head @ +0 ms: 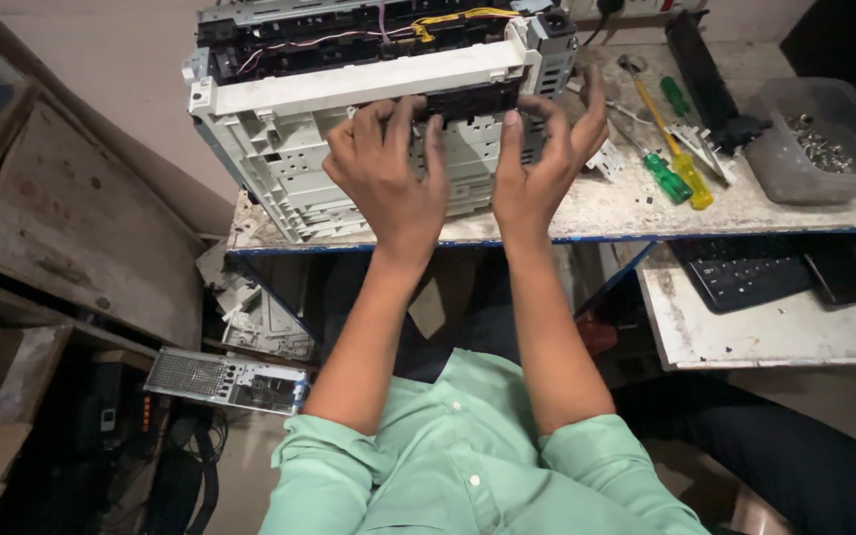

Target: The person uses a screwdriver to remove and reinstall screws on a white appliance chassis, repeatedly adjusting internal components and wires. They work at a cluttered workbench with tools and parts visible nearby.

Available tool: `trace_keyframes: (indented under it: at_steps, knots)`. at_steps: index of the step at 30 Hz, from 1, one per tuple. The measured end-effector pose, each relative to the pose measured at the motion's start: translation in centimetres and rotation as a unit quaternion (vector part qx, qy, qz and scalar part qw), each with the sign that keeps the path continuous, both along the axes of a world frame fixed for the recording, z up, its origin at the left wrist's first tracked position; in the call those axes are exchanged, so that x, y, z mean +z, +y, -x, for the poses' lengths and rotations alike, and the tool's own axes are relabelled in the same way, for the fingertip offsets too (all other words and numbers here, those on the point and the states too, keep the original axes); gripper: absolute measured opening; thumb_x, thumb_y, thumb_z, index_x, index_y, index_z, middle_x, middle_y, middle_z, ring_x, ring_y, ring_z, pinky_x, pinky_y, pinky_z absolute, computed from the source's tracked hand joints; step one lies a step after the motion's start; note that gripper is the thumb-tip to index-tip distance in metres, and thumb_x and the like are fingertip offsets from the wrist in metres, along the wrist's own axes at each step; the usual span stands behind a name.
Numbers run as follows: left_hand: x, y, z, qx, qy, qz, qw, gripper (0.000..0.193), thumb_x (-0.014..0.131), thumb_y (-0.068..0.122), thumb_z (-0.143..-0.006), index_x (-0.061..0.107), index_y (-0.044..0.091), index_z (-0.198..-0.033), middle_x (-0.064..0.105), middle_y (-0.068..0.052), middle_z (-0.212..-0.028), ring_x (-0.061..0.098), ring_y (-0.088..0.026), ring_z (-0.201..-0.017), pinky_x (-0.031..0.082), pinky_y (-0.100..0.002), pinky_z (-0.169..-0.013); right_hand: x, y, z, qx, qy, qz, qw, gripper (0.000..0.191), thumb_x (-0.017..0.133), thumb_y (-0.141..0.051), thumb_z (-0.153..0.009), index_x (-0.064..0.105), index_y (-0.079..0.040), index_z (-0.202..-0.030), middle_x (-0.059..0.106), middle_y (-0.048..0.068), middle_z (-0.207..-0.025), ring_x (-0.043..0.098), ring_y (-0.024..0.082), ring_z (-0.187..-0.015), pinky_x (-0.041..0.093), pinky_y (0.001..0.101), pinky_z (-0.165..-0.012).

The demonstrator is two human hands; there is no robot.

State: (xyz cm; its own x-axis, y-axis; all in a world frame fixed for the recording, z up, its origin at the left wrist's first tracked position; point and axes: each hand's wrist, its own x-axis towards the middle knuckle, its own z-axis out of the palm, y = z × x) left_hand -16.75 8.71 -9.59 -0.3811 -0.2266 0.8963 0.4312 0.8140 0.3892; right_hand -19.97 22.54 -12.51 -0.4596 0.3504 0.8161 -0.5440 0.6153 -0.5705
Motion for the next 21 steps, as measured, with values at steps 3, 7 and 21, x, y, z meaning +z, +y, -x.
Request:
trace_keyframes:
  at_steps: [3, 7, 21]
  knots:
    - [-0.3, 0.0, -0.2, 0.027, -0.010, 0.018, 0.999, 0.025, 0.076, 0.025, -0.099, 0.071, 0.014, -0.122, 0.061, -0.002, -0.114, 0.049, -0.026, -0.113, 0.033, -0.044, -0.095, -0.4, 0.1, 0.1, 0.019, -0.003, 0.008, 1.000, 0.019, 0.070, -0.020, -0.105, 0.070, -0.003, -0.115, 0.028, 0.013, -0.170, 0.024, 0.036, -0.155, 0.022, 0.0545, -0.130]
    - [-0.4, 0.1, -0.2, 0.043, 0.018, 0.043, 0.998, 0.028, 0.076, 0.025, -0.100, 0.069, 0.013, -0.124, 0.063, -0.002, -0.116, 0.050, -0.026, -0.114, 0.033, -0.044, -0.097, -0.6, 0.1, 0.4, 0.051, 0.005, 0.000, 0.999, 0.018, 0.071, -0.020, -0.102, 0.068, -0.003, -0.106, 0.028, 0.014, -0.169, 0.028, 0.036, -0.156, 0.023, 0.0547, -0.132]
    - [-0.7, -1.0, -0.6, 0.027, 0.032, 0.080, 0.996, 0.023, 0.080, 0.022, -0.096, 0.070, 0.018, -0.117, 0.062, 0.001, -0.118, 0.051, -0.026, -0.114, 0.035, -0.044, -0.098, 0.3, 2.9, -0.9, -0.135, 0.034, -0.234, 0.962, 0.042, 0.074, -0.030, -0.108, 0.065, -0.030, -0.149, 0.038, 0.009, -0.166, 0.030, 0.031, -0.157, 0.020, 0.0551, -0.131]
